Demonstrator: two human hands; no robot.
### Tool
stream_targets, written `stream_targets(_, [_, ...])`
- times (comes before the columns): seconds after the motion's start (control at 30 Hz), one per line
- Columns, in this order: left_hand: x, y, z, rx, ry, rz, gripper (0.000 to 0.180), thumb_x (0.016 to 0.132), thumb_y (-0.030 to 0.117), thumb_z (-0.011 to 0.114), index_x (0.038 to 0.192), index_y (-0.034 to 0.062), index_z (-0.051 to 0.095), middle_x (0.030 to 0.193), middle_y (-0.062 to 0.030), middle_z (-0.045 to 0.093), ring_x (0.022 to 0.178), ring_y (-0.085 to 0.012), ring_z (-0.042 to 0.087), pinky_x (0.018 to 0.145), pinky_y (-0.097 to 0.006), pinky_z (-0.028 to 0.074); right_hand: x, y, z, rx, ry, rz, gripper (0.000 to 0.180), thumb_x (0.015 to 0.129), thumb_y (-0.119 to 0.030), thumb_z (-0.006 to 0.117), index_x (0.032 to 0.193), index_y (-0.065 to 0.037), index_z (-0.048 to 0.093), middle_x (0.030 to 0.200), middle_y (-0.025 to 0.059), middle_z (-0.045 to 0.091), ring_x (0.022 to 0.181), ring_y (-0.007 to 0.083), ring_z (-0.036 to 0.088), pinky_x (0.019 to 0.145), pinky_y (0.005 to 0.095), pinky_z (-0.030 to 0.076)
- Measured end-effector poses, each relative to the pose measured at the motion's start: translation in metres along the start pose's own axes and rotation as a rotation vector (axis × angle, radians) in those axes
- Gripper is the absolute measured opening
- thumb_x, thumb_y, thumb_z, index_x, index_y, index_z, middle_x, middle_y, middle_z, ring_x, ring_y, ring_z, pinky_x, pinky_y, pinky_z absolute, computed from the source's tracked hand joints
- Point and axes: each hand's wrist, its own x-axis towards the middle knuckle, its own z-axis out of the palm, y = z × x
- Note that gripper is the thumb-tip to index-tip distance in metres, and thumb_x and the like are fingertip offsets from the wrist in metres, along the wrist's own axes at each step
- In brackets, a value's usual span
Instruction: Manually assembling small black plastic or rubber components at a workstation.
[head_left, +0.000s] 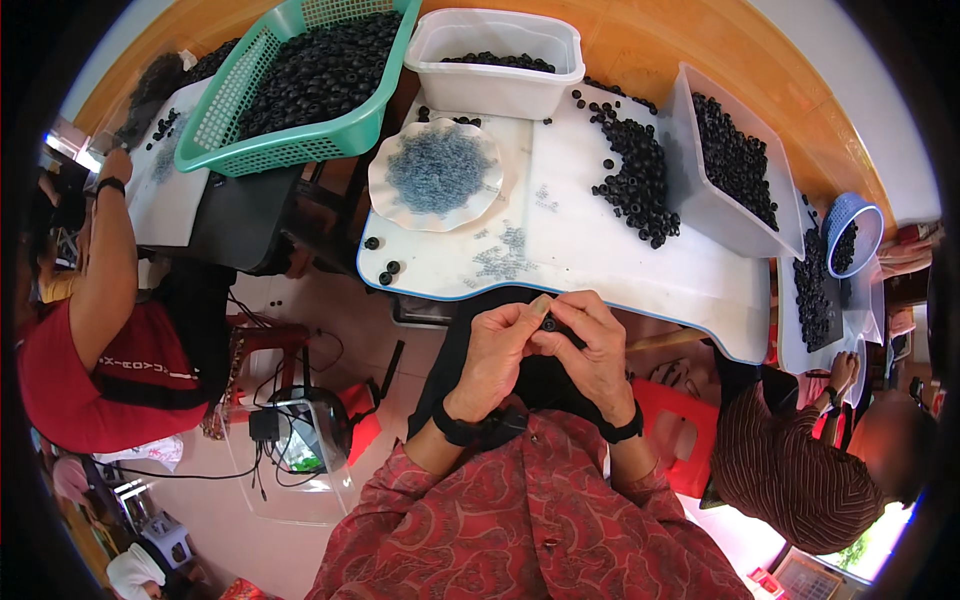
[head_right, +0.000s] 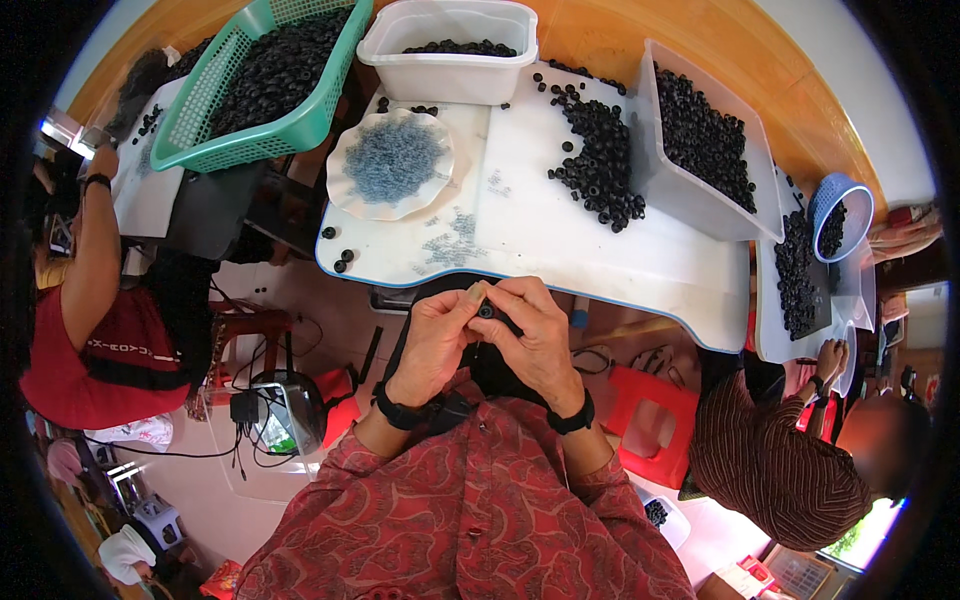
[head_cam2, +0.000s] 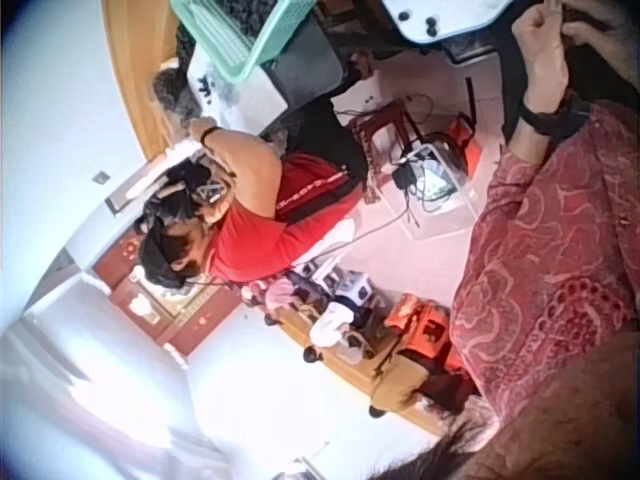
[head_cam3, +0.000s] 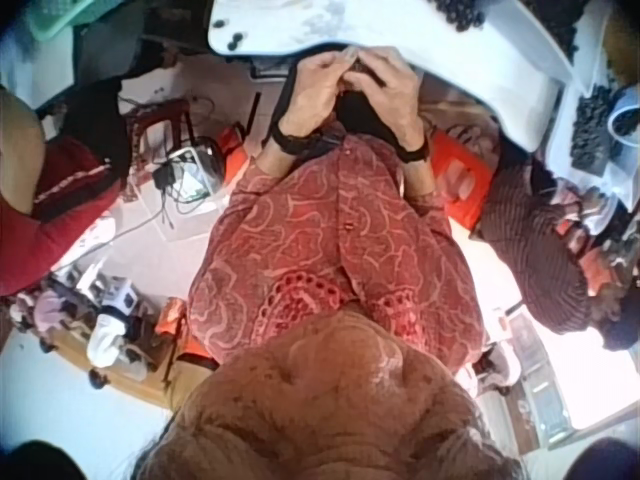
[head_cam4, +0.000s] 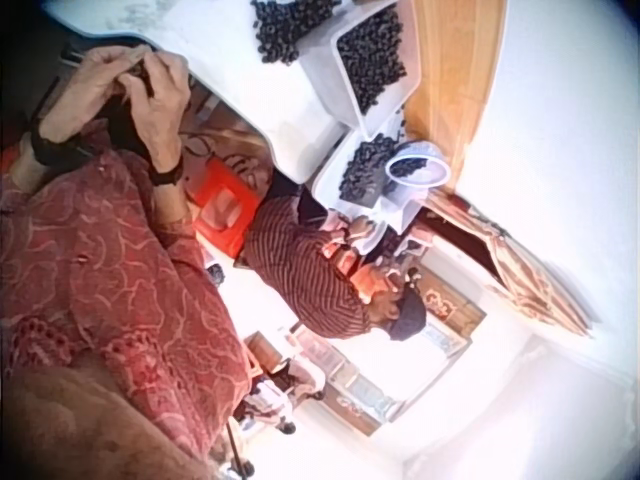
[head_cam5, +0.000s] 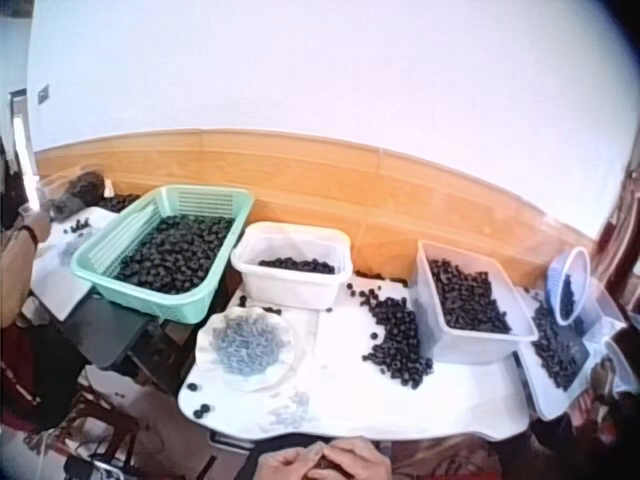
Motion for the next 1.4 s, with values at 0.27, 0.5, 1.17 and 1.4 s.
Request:
stream_targets(0.27, [0.001, 0.011, 0.011, -0.05, -0.099, 0.143, 0.036, 0.092, 0.005, 0.064, 0.127, -0.001, 0.057, 0.114, -0.0077, 0.062, 0.09, -0.0082, 0.057, 0.08, -0.024, 0.052, -0.001, 0.001, -0.004, 0.083, 0.083, 0.042, 0.037, 0.073, -0.003, 0.08, 0.108, -0.002, 0.07, 0.095, 0.0076, 0.062, 0.08, 0.0164, 0.062, 0.069, 0.0254, 0.051])
stream_targets(0.5, [0.004, 0.022, -0.005, 0.227, -0.385, 0.176, 0.066, 0.078, -0.01, 0.071, 0.139, 0.0004, 0.049, 0.128, -0.0057, 0.057, 0.088, -0.008, 0.05, 0.083, -0.022, 0.048, 0.001, -0.006, -0.012, 0.037, 0.084, 0.047, 0.035, 0.072, -0.002, 0.08, 0.106, -0.001, 0.069, 0.085, 0.0083, 0.066, 0.07, 0.0145, 0.063, 0.061, 0.0252, 0.05])
stream_targets(1.17, [-0.004, 0.021, 0.002, 0.147, -0.359, 0.19, 0.043, 0.086, -0.007, 0.066, 0.127, -0.0037, 0.056, 0.115, -0.0094, 0.06, 0.099, -0.0109, 0.058, 0.082, -0.025, 0.052, 0.002, -0.022, -0.024, -0.013, 0.107, -0.031, 0.037, 0.071, -0.002, 0.082, 0.106, -0.001, 0.069, 0.084, 0.009, 0.065, 0.064, 0.0128, 0.061, 0.055, 0.0239, 0.049])
stream_targets(1.4, [0.003, 0.015, 0.002, 0.169, -0.216, 0.089, 0.013, 0.093, 0.005, 0.063, 0.102, -0.0044, 0.065, 0.089, -0.0045, 0.066, 0.082, -0.0083, 0.062, 0.076, -0.022, 0.053, -0.001, -0.014, -0.019, 0.016, 0.05, -0.041, 0.041, 0.071, 0.0, 0.081, 0.11, -0.001, 0.069, 0.084, 0.0078, 0.064, 0.065, 0.0111, 0.058, 0.056, 0.023, 0.048])
